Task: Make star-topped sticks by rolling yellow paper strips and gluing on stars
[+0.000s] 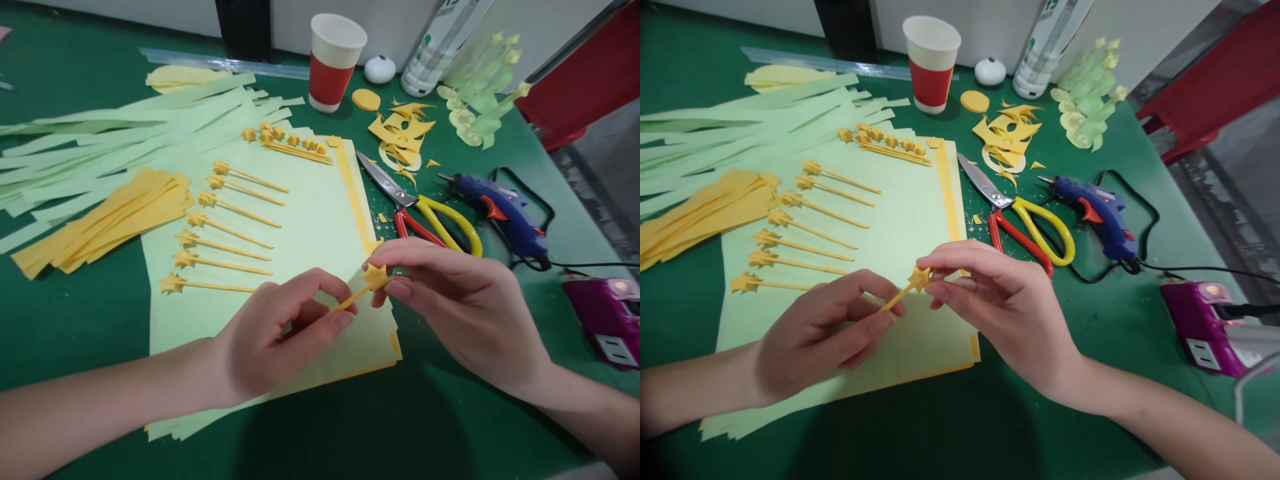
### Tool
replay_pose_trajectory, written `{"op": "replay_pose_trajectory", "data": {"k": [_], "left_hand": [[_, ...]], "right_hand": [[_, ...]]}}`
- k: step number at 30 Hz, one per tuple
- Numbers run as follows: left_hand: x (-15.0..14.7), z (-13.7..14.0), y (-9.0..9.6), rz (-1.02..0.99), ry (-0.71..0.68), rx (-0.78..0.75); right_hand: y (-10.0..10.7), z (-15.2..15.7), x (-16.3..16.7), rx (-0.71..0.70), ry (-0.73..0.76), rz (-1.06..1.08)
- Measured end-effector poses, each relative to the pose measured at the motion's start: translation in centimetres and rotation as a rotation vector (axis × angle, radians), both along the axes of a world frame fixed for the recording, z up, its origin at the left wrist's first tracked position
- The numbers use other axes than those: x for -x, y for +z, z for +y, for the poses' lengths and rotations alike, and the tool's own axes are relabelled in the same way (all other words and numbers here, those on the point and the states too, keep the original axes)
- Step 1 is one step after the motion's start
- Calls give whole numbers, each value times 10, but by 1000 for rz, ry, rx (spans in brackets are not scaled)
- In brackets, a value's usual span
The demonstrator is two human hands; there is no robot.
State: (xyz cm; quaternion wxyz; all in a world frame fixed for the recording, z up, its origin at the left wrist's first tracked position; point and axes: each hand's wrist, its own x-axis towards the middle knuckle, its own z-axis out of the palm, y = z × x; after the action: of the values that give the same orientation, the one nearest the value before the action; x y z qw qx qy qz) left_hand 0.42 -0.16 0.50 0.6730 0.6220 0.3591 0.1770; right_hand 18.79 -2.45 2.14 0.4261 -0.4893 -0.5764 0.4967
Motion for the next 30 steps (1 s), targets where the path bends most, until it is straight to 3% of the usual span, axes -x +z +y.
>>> {"op": "replay_pose_trajectory", "data": {"k": [30], "left_hand": [[0, 1, 1, 33, -16, 9]], "right_hand": [[3, -2, 2, -14, -24, 16]]}}
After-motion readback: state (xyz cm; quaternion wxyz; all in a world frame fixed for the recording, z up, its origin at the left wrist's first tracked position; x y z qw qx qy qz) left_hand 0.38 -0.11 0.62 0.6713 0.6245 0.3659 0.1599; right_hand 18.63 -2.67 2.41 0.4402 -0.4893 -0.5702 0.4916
